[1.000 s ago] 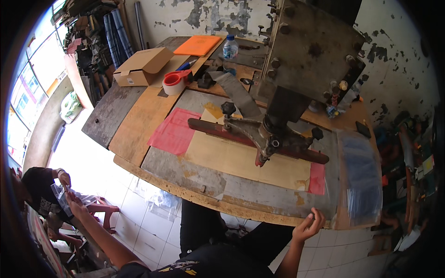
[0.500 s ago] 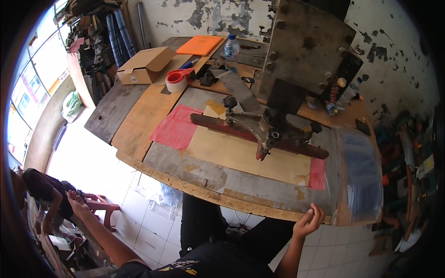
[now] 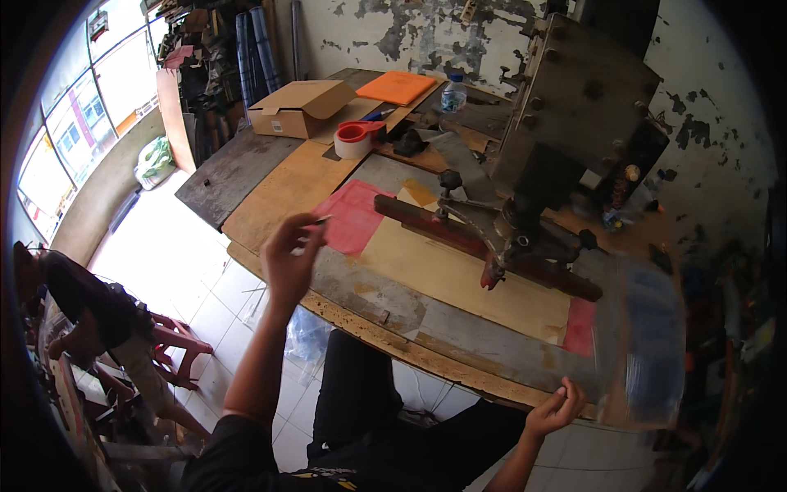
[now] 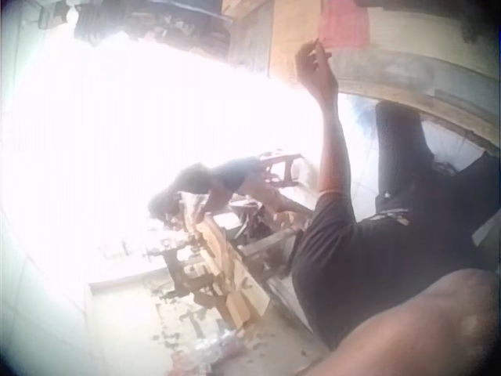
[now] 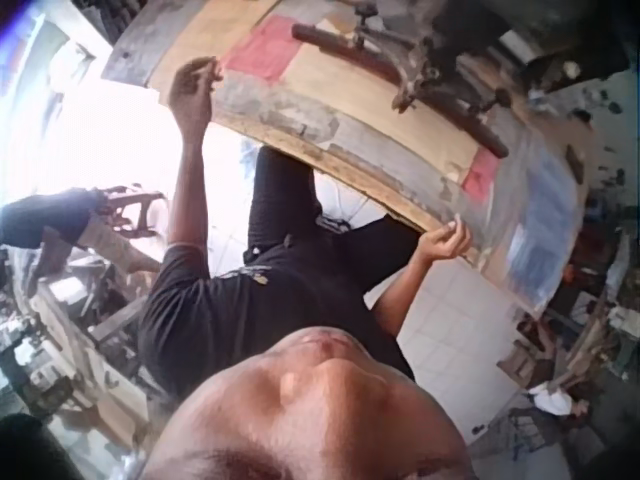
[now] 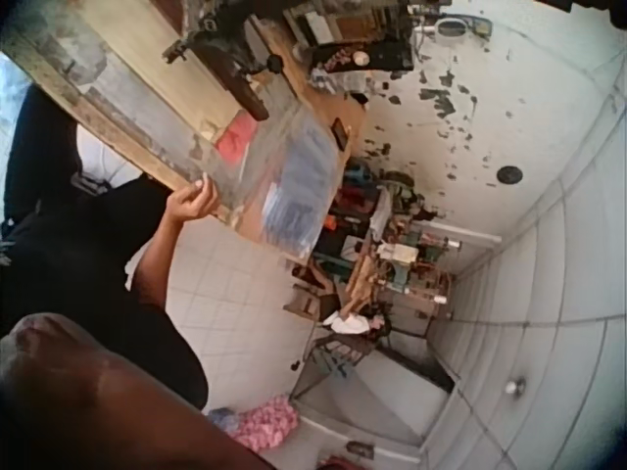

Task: The person handles and separates plastic sheets by hand, positions them onto a heat sealing machine table, and aligns the plastic under the sealing bar.

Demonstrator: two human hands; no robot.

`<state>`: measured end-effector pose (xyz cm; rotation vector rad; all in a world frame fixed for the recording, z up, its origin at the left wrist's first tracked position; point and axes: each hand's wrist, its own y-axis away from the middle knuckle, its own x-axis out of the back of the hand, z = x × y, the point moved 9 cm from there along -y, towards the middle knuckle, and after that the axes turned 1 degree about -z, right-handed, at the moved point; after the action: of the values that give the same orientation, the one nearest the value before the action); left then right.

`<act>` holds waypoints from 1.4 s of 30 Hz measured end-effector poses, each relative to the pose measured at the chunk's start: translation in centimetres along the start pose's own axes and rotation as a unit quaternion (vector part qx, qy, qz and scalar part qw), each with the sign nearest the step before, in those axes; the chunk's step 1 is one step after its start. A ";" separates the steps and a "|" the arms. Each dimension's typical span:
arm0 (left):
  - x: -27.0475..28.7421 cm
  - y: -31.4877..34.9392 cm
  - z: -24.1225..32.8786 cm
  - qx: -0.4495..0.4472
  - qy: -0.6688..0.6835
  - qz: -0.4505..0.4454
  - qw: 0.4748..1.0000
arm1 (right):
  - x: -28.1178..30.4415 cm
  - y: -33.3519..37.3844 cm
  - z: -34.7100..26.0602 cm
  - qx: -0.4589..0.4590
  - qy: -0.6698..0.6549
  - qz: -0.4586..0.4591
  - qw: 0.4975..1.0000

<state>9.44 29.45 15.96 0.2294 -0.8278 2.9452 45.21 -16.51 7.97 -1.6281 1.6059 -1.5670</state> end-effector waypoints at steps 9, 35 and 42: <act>-15.4 -6.6 11.4 -0.242 -0.048 -0.097 0.964 | -0.7 0.8 -0.5 0.037 0.029 -0.015 0.999; -15.3 0.3 11.4 -0.339 -0.264 -0.139 0.892 | 0.4 -1.8 -1.6 -0.008 0.023 -0.097 0.995; -7.7 10.0 2.9 -0.235 -0.292 -0.204 0.904 | 7.0 -7.0 15.3 -0.162 0.202 -0.100 0.961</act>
<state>16.28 19.17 11.99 1.1212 -1.3224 2.2047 59.57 -26.97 12.12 -1.7623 2.0532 -1.9193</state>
